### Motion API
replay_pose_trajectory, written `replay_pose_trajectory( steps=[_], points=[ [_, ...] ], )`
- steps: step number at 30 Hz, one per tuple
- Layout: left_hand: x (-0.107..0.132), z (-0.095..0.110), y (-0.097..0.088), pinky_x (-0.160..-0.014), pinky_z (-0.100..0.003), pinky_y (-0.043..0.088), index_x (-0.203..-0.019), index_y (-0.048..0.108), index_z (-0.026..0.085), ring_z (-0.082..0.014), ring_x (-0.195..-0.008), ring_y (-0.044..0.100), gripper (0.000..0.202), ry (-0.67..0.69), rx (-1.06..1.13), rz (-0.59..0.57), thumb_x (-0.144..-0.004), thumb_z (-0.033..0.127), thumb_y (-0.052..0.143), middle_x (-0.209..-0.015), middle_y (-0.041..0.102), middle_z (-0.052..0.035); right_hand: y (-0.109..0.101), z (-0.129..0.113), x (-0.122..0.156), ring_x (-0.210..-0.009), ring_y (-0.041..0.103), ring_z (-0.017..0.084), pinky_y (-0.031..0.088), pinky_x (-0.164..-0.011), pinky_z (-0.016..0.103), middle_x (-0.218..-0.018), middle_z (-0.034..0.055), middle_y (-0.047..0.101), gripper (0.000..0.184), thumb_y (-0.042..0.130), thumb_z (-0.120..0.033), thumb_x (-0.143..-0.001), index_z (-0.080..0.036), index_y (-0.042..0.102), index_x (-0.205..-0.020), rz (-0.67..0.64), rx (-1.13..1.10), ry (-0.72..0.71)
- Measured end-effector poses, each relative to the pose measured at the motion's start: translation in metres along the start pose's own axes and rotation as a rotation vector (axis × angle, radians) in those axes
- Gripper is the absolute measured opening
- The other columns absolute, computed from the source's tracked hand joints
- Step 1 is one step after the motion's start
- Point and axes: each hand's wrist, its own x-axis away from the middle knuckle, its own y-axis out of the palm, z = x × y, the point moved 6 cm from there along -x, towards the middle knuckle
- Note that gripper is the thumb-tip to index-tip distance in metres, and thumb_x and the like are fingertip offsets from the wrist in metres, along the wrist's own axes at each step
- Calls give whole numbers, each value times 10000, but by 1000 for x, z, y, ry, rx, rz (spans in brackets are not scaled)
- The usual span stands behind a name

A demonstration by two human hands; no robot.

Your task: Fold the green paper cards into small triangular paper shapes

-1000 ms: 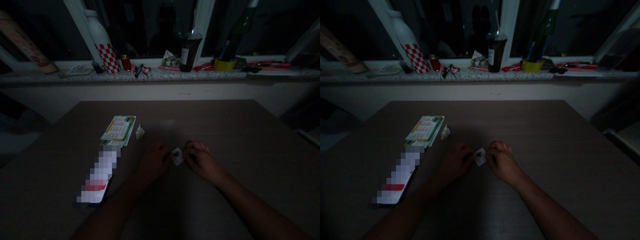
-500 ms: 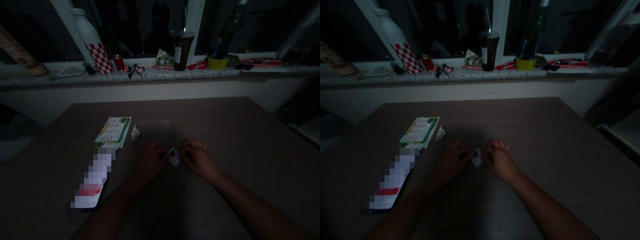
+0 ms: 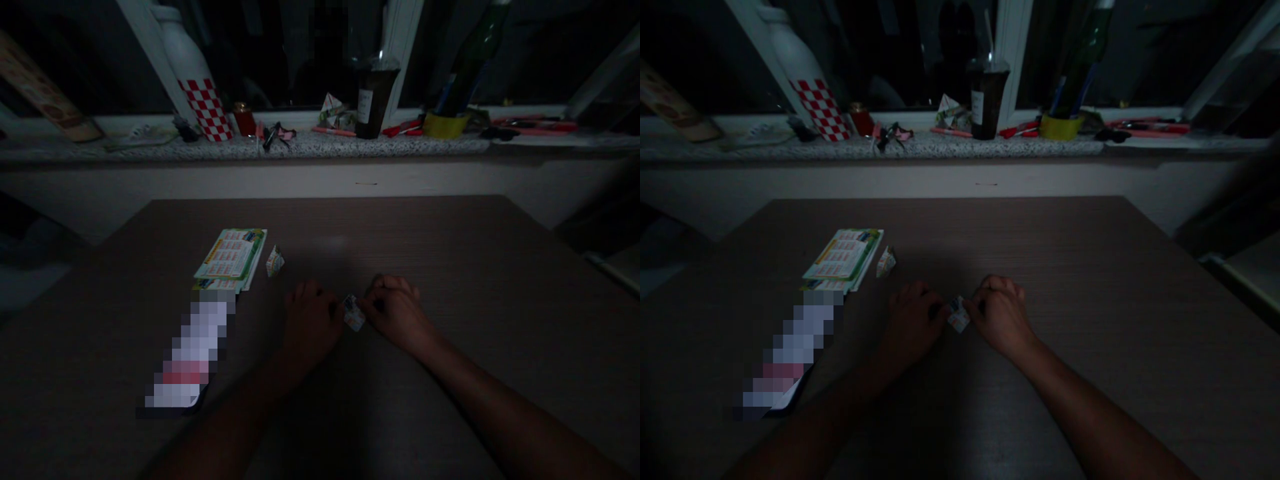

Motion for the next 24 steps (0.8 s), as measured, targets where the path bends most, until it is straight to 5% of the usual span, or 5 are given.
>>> replay_pose_trajectory(
  steps=[24],
  points=[
    [-3,5,2,-823,-443,367,-820,650,190,-285,-995,498,197,-30,-71,1,-863,337,527,-986,575,-96,1,2,0,-887,539,266,345,-758,408,-845,50,638,332,629,-521,-800,-239,681,-632,26,18,4]
  ],
)
